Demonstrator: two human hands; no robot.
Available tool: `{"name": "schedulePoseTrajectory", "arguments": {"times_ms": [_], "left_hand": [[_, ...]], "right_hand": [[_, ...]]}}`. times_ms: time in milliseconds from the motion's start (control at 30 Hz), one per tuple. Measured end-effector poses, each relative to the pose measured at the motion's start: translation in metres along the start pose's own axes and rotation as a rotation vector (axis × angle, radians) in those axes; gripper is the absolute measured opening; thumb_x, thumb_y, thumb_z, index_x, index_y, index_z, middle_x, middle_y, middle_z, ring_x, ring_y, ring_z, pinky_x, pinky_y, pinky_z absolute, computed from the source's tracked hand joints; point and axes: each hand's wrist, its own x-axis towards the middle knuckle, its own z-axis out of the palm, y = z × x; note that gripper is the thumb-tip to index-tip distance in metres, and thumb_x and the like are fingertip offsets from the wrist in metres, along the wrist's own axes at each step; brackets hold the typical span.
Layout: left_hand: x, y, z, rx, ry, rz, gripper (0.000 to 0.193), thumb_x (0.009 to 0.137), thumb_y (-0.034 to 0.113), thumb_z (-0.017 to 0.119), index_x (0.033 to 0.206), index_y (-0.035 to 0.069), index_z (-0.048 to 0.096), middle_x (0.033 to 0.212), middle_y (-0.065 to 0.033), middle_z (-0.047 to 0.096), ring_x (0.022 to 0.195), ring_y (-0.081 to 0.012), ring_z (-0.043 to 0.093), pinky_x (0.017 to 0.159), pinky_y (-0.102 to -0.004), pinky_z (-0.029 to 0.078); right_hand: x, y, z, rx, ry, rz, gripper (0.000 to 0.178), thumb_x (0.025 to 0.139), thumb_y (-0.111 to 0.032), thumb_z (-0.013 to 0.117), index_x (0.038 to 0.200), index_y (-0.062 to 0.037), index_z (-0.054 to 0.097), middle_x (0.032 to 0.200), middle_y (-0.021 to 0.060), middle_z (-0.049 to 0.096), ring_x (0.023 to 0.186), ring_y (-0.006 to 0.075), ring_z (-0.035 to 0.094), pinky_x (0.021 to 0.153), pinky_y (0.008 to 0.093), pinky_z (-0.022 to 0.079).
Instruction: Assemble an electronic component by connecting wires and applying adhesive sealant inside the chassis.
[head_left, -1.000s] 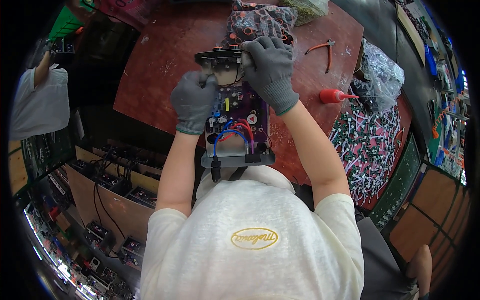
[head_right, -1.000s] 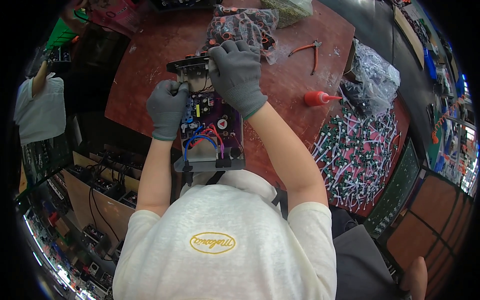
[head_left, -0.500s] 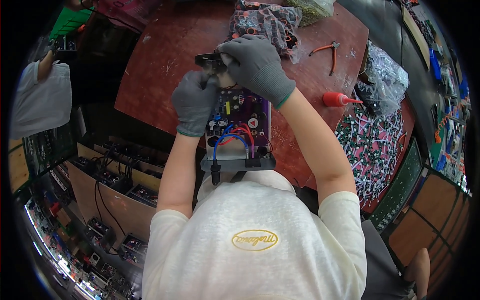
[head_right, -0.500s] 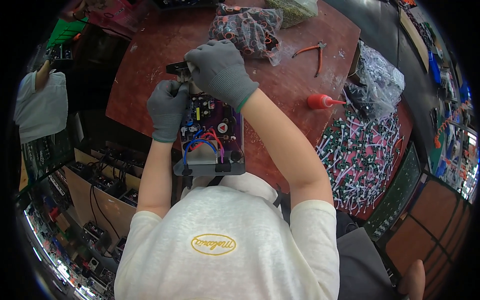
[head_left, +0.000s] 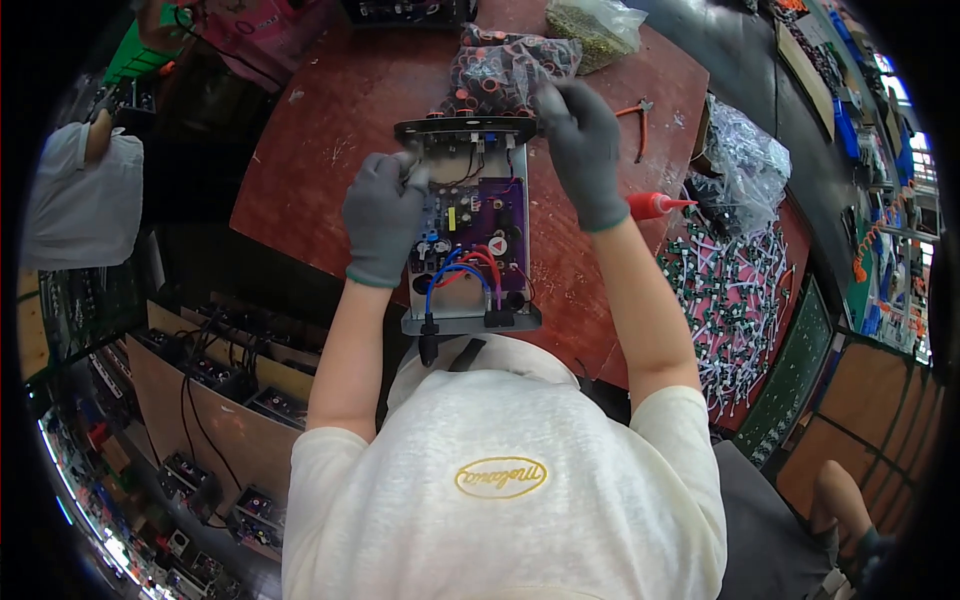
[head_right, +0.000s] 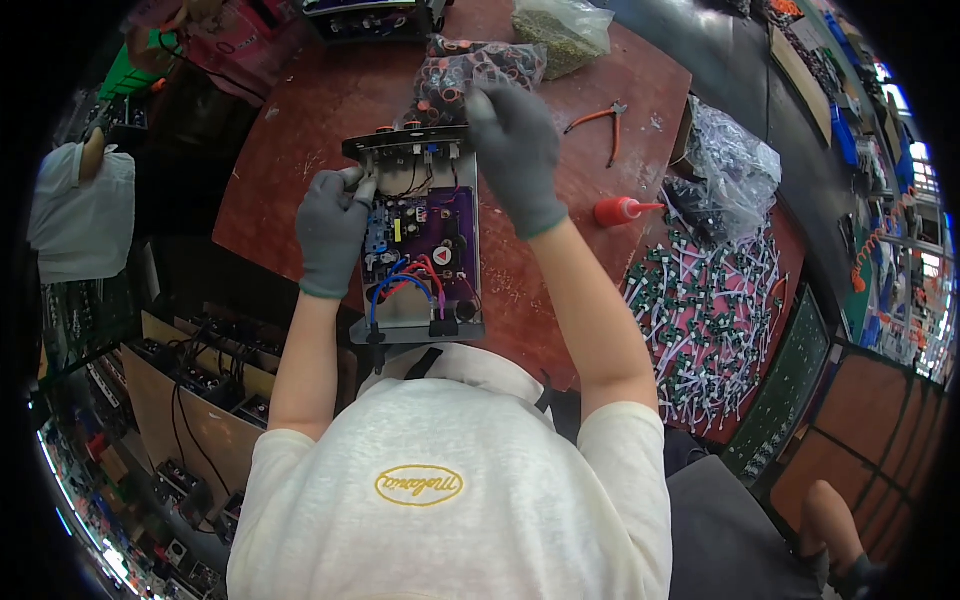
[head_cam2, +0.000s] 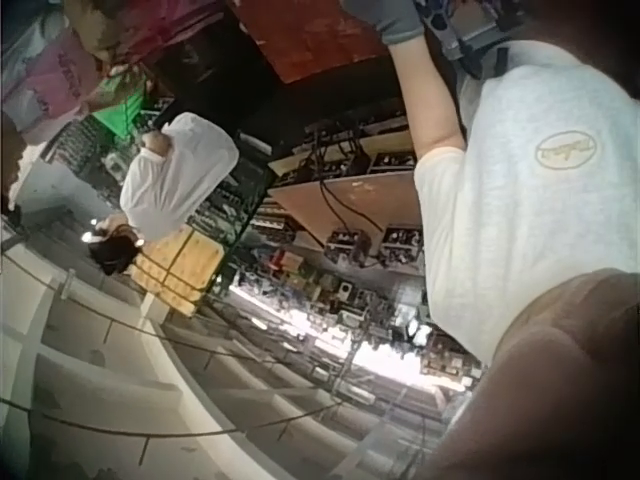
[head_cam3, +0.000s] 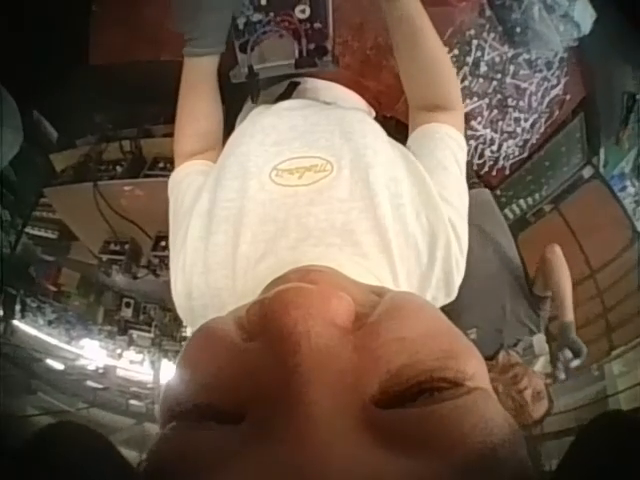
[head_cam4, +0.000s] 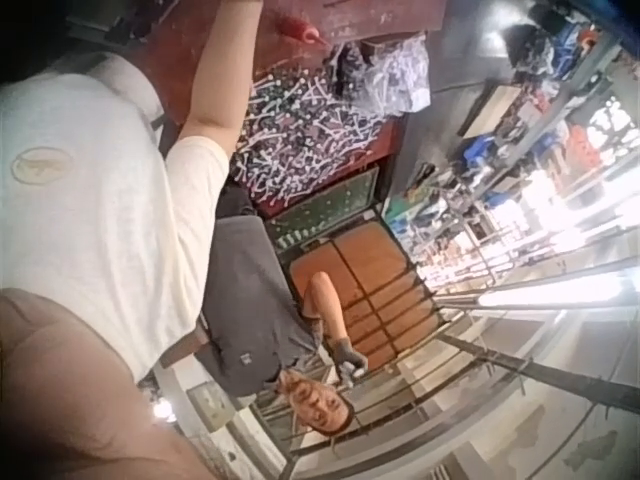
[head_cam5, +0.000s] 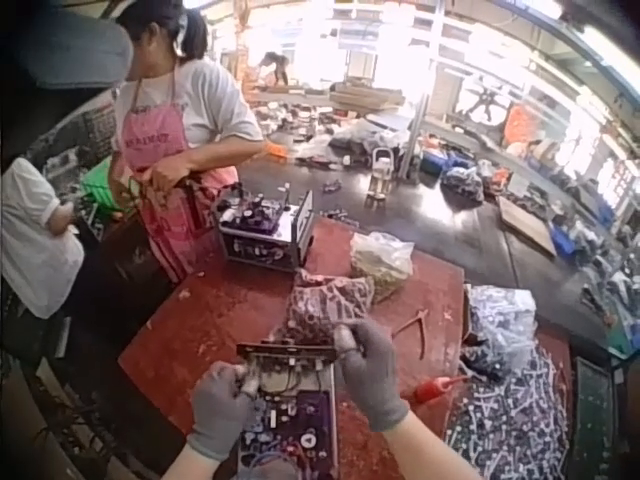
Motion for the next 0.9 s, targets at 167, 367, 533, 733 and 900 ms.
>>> {"name": "schedulePoseTrajectory", "arguments": {"times_ms": [167,367,533,733,900], "left_hand": [[0.002,0.035,-0.003,0.086,-0.020,0.336,0.018,0.079,0.022,0.069,0.086,0.006,0.066,0.081,-0.0075,0.060,0.074,-0.0241,0.059,0.064,-0.0341,0.047],[0.010,0.033,0.010,-0.013,-0.197,0.199,0.017,0.081,0.022,0.066,0.082,0.005,0.065,0.080,-0.0078,0.058,0.078,-0.0251,0.058,0.068,-0.0352,0.046],[0.012,0.034,0.008,0.015,-0.244,0.222,0.017,0.082,0.021,0.065,0.079,0.004,0.063,0.081,-0.0087,0.059,0.079,-0.0261,0.058,0.068,-0.0363,0.046],[0.011,0.048,0.017,0.291,-0.220,0.333,0.023,0.080,0.028,0.065,0.078,0.005,0.063,0.085,-0.0097,0.059,0.082,-0.0269,0.058,0.071,-0.0383,0.046],[0.008,0.045,0.030,0.486,-0.259,0.379,0.025,0.077,0.032,0.065,0.073,0.007,0.064,0.085,-0.0106,0.061,0.083,-0.0272,0.059,0.072,-0.0391,0.047]], "right_hand": [[-0.059,0.009,-0.005,-0.539,-0.073,-0.067,0.027,0.082,-0.034,0.063,0.077,-0.0073,0.066,0.073,0.0092,0.060,0.072,0.0275,0.058,0.065,0.0391,0.045],[-0.067,0.010,0.005,-0.441,-0.092,-0.017,0.024,0.078,-0.027,0.067,0.069,-0.0052,0.064,0.072,0.0093,0.059,0.079,0.0278,0.057,0.069,0.0393,0.045],[-0.078,0.030,0.010,-0.245,-0.085,0.170,0.028,0.081,-0.028,0.065,0.069,-0.0022,0.061,0.069,0.0143,0.059,0.072,0.0300,0.058,0.066,0.0411,0.044],[-0.077,0.028,0.011,-0.110,-0.096,0.286,0.031,0.082,-0.029,0.064,0.071,-0.0001,0.060,0.069,0.0169,0.058,0.067,0.0324,0.058,0.061,0.0404,0.044],[-0.080,0.026,0.009,-0.132,-0.103,0.298,0.031,0.083,-0.030,0.064,0.073,-0.0002,0.060,0.072,0.0165,0.059,0.068,0.0322,0.058,0.061,0.0412,0.044]]}}
